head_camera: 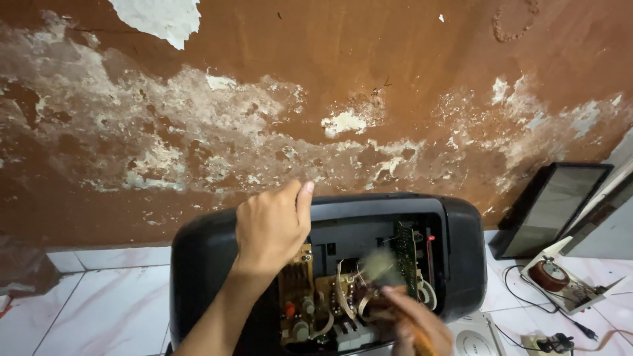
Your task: The person works on a boombox radio with its back cover removed, resting on the floor. They use a brush to dust the internal circuit boards and belt mechanism, use a screwdriver on internal parts, and press and reposition components and boards inside the casing.
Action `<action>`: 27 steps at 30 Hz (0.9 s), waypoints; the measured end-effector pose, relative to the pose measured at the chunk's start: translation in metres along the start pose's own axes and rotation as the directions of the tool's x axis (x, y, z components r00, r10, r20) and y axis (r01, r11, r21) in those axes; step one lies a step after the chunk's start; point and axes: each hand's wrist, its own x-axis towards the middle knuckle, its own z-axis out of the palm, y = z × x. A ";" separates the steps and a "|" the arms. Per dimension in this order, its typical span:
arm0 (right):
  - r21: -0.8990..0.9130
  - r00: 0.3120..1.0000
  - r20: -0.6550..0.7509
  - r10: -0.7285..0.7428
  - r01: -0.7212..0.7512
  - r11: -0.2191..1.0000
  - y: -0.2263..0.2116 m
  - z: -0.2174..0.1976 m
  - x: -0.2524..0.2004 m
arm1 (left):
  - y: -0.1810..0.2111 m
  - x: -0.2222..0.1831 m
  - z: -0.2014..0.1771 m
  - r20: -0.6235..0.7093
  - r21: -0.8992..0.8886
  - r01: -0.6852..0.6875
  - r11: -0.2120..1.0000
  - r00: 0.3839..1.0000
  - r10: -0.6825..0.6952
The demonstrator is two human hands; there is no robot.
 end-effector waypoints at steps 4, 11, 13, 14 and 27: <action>-0.219 0.939 -0.275 -0.206 0.148 0.965 -0.031 -0.003 0.044 | -0.008 0.006 0.009 0.085 0.004 -0.007 1.000 0.996 0.007; -0.359 0.966 -0.059 -0.251 0.214 0.908 -0.021 0.001 0.044 | -0.013 0.012 0.007 0.109 0.040 0.016 0.999 0.994 -0.020; -0.376 0.959 -0.050 -0.278 0.240 0.895 -0.024 0.002 0.043 | -0.014 0.012 0.006 0.147 0.060 0.011 0.998 0.989 -0.020; -0.378 0.957 -0.060 -0.283 0.241 0.894 -0.024 0.003 0.040 | -0.014 0.011 0.004 0.133 0.051 0.004 0.999 0.991 -0.011; -0.431 0.951 -0.067 -0.302 0.246 0.868 -0.028 0.002 0.033 | -0.048 -0.017 -0.011 0.259 0.175 -0.147 0.974 0.961 0.099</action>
